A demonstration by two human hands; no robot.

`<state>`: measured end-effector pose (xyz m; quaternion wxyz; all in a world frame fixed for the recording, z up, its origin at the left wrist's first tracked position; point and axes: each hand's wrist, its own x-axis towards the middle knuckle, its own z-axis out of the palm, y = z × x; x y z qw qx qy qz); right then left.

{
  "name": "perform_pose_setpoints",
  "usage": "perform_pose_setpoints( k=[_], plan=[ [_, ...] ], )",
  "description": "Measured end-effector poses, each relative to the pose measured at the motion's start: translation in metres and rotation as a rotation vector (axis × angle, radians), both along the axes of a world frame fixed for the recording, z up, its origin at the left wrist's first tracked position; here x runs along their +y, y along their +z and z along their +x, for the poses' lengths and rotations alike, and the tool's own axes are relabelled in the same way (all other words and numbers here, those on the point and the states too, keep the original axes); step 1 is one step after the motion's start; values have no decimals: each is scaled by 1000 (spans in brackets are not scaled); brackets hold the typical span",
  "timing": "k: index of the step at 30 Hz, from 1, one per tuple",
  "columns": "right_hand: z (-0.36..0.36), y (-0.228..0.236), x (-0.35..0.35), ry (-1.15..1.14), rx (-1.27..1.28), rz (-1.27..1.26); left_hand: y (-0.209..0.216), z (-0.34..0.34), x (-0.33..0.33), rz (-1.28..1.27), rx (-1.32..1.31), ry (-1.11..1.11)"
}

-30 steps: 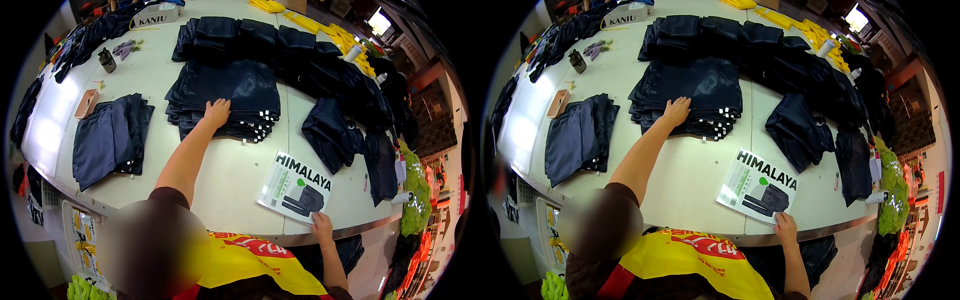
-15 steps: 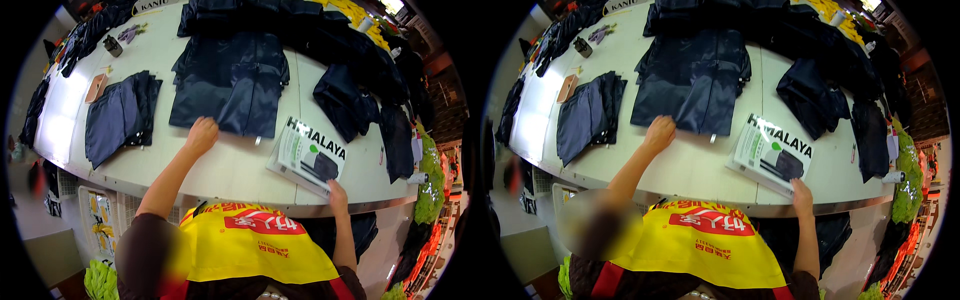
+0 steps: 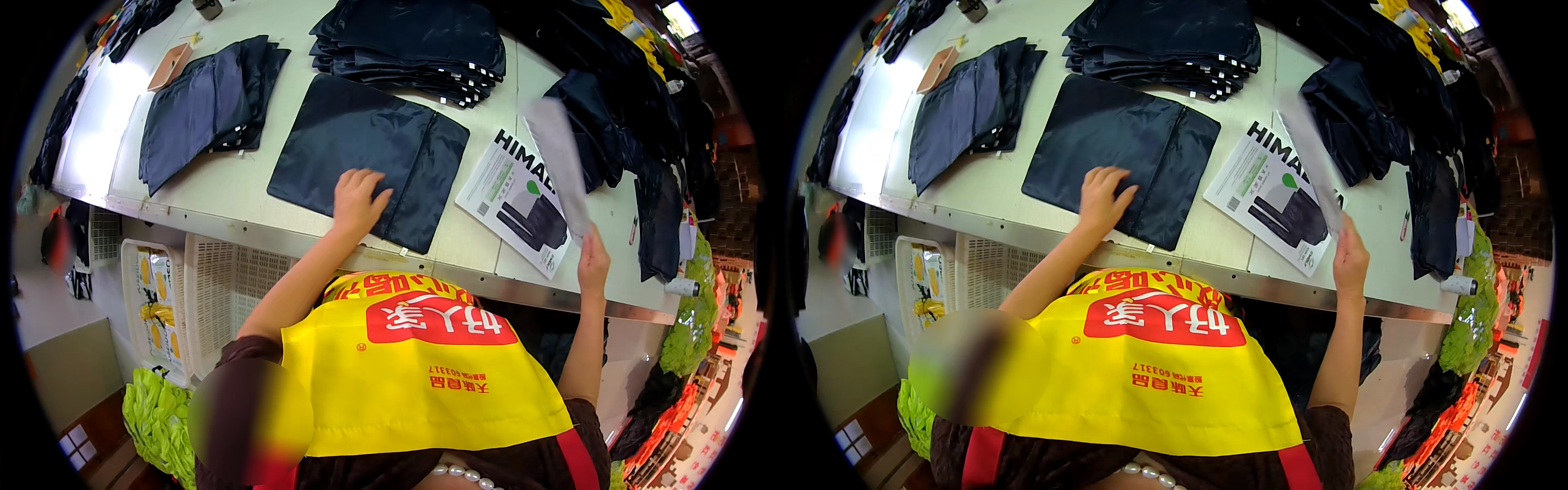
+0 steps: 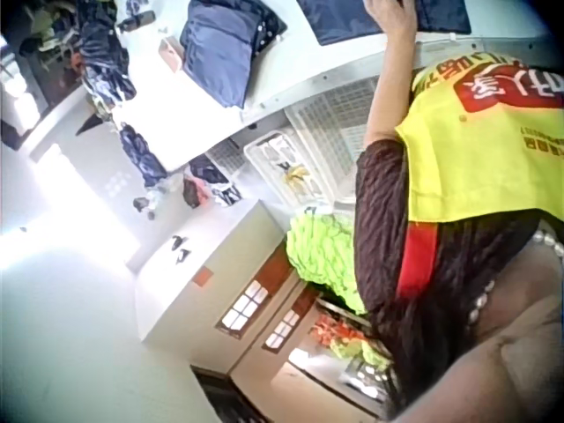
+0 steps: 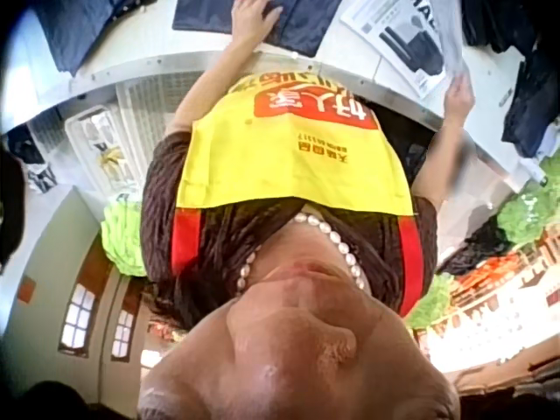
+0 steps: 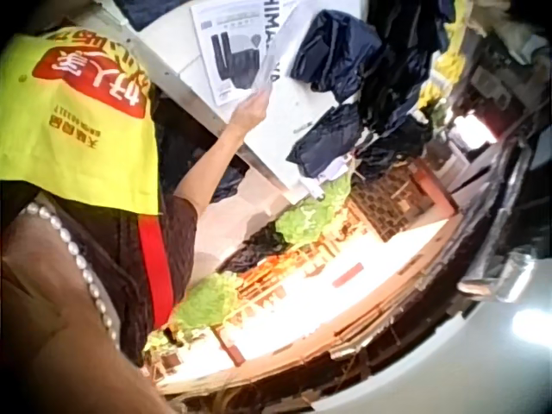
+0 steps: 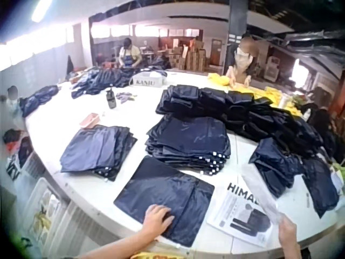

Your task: The person repeatedly picks a folded black pouch from a stack, inserts a printed paper into it, and places the pouch on a growing pile. The person handles the pouches and papers by hand on a worktable in a warehouse-like setting.

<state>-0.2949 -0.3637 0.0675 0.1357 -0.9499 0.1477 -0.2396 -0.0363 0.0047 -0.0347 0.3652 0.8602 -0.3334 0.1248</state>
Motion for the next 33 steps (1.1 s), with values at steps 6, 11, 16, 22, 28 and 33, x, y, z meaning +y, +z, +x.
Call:
perform_pose_setpoints(
  k=[6,11,16,22,28,33],
  plan=[
    [17,27,13,5,-312,976,-9,-3,-34,55,23,208],
    [30,-27,28,-62,-53,1340,-20,7,-35,7,99,259],
    [21,-61,18,-23,279,1017,-18,18,-29,-180,288,224],
    [49,-39,15,60,532,1007,-10,14,-21,-201,350,96],
    [117,-71,39,230,627,1011,-6,1,-22,-120,290,39],
    [163,-88,75,-16,246,1466,-11,5,-12,-49,202,37]
  ],
)
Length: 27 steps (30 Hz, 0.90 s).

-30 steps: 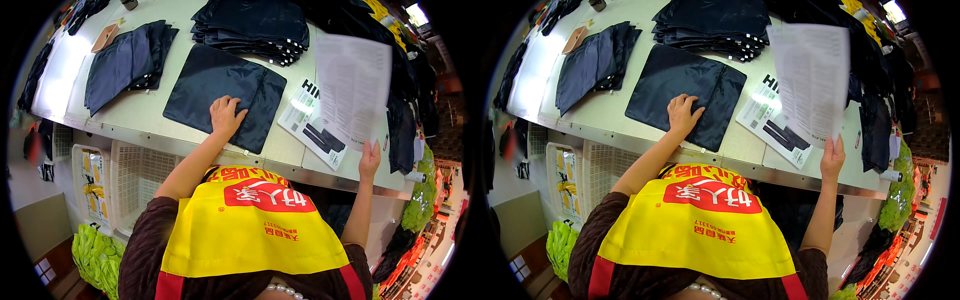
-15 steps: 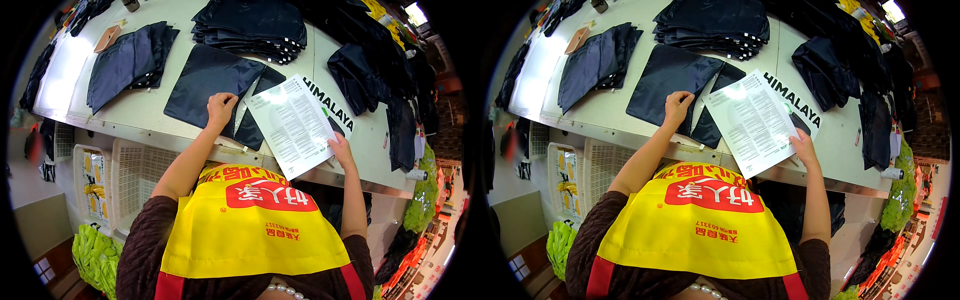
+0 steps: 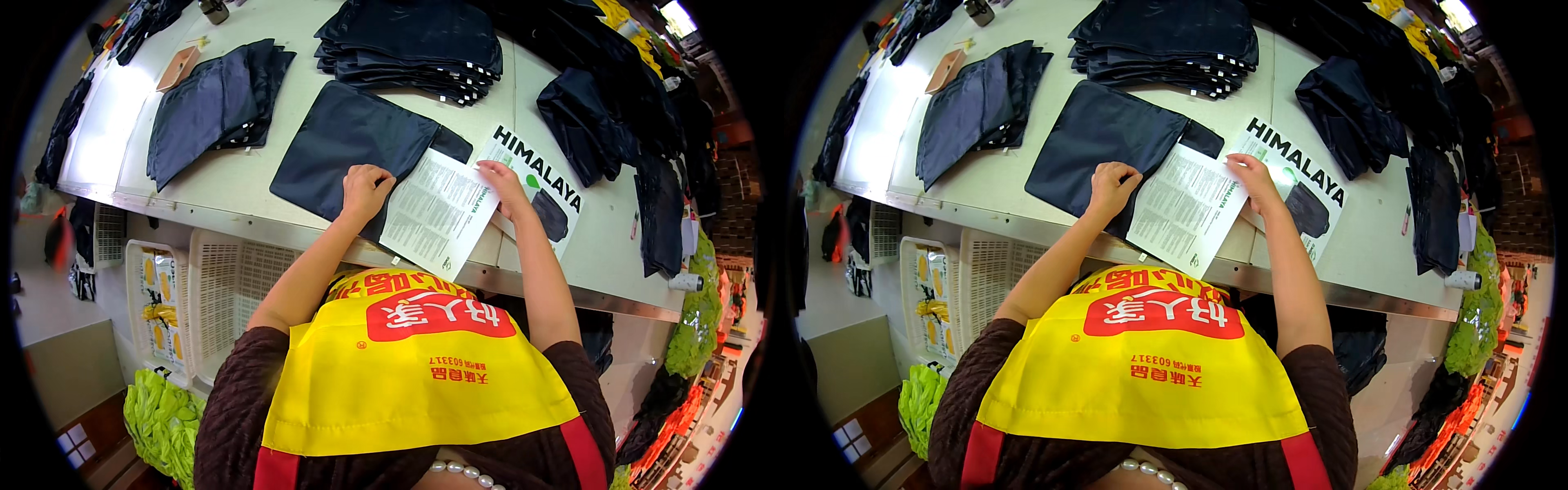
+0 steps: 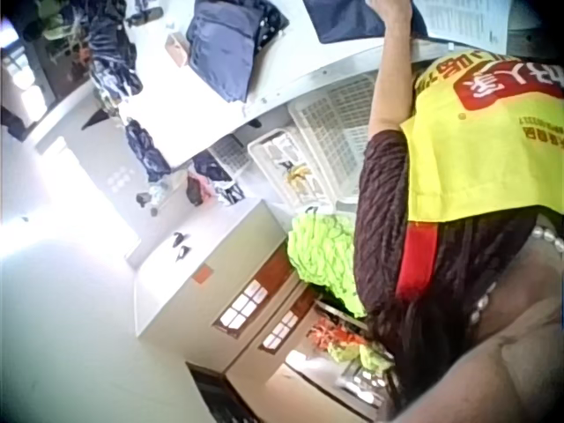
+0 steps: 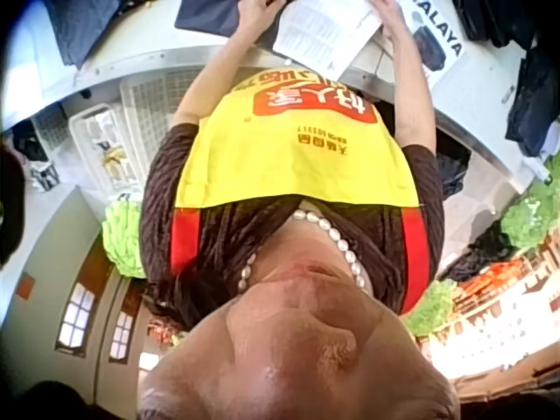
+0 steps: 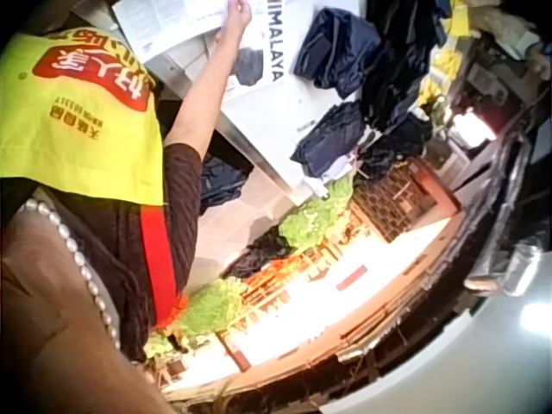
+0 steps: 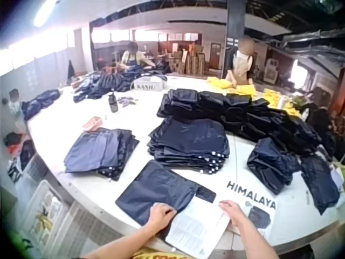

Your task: The person repeatedly picks a folded black pouch from a stack, inserts a printed paper into it, and places the pouch on a growing pile. The person handles the pouches and papers by hand on a worktable in a warehouse-like setting.

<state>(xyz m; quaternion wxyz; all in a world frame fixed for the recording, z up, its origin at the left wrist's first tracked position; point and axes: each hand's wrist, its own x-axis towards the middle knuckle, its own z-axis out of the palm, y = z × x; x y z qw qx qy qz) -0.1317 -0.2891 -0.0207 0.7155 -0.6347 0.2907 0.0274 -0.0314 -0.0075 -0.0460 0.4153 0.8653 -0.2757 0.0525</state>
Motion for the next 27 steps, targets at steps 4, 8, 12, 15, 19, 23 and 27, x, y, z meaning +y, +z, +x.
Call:
perform_pose_setpoints(
  k=[4,8,12,15,19,23,27],
  plan=[
    [-34,9,15,-237,-54,531,2,1,4,-34,-53,45],
    [-85,7,49,55,215,117,7,2,4,-41,-121,43],
    [-80,-3,46,43,200,-87,13,4,4,-45,-141,44],
    [-43,-11,57,127,114,-112,23,5,2,-33,-127,31],
    [18,-8,99,146,87,-81,23,6,-1,-38,-26,-13],
    [41,-9,114,0,-4,391,11,18,12,7,175,-7],
    [47,-10,121,-13,25,347,3,28,13,-38,202,-81]
  ],
)
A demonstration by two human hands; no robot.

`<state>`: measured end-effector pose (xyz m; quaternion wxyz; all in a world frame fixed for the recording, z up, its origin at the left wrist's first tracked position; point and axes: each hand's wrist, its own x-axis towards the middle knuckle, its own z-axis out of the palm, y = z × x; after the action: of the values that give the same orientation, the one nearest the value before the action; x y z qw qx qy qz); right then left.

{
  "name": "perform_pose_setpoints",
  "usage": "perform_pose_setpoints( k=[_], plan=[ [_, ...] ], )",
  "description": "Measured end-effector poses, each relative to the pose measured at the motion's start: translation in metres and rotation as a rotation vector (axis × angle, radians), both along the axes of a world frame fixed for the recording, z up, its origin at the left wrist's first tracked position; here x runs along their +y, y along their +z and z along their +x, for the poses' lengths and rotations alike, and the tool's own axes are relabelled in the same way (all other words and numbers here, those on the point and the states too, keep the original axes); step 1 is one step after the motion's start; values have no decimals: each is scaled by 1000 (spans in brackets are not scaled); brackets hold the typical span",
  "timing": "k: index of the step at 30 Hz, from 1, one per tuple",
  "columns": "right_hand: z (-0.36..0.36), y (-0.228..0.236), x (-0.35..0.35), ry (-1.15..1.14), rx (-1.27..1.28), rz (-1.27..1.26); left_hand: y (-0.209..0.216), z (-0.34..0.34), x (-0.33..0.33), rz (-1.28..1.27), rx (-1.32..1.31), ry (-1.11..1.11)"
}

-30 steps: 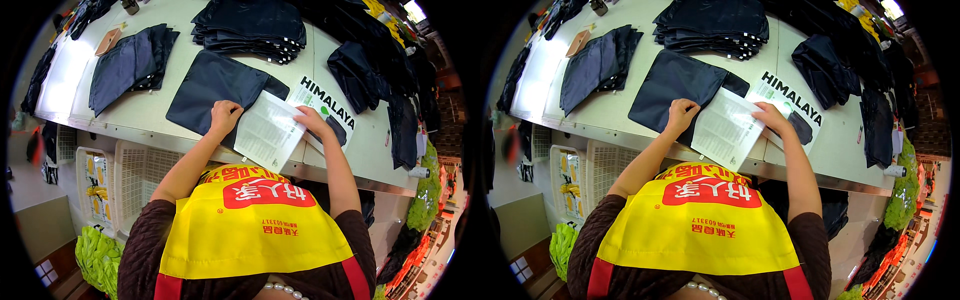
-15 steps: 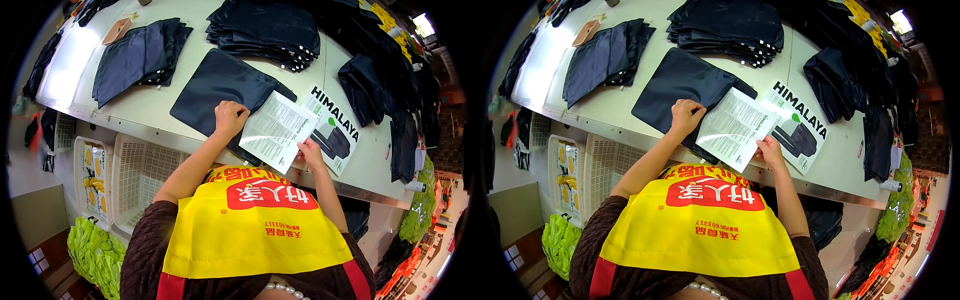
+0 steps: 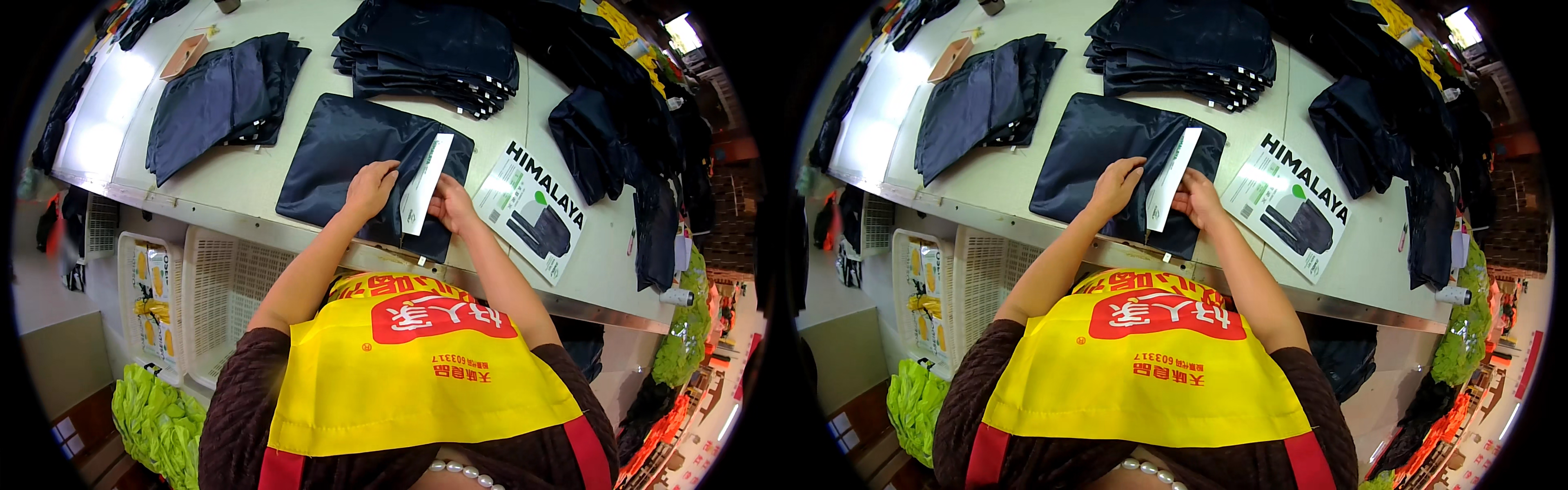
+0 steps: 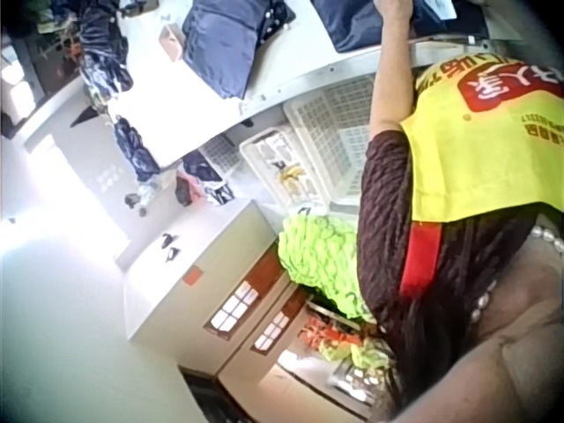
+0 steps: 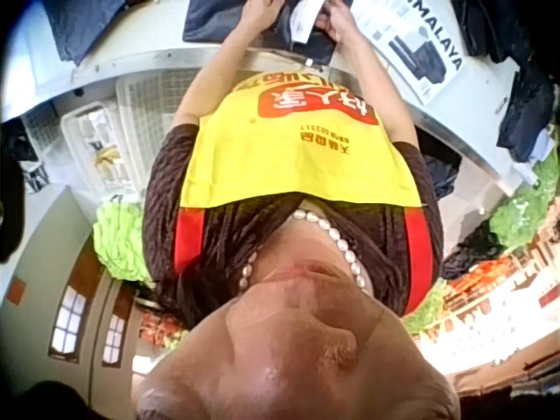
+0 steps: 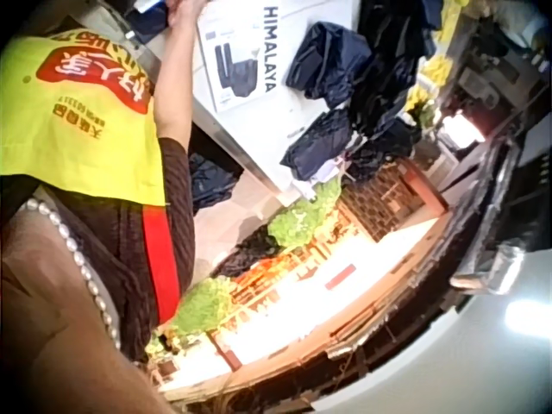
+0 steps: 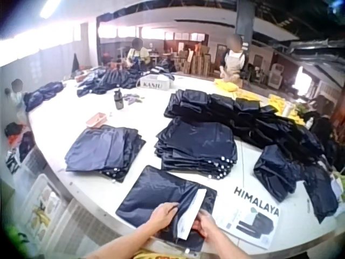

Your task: The person repeatedly picks a folded black pouch from a stack, inserts a printed paper into it, and places the pouch on a growing pile. The person handles the pouches and papers by hand on a worktable in a warehouse-like setting.

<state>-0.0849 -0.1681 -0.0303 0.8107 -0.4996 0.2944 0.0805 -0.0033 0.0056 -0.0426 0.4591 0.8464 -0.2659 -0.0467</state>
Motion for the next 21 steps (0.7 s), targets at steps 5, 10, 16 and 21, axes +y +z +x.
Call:
perform_pose_setpoints(
  k=[5,10,16,21],
  plan=[
    [16,20,15,454,208,-1422,3,0,-11,14,-372,-140],
    [18,19,10,352,243,-1455,0,-10,-11,269,-463,-169],
    [-4,12,-52,-183,-30,-976,-3,-11,-11,437,-630,-261],
    [-13,41,-34,-133,-209,-908,11,-14,-13,465,-539,-296]
  ],
)
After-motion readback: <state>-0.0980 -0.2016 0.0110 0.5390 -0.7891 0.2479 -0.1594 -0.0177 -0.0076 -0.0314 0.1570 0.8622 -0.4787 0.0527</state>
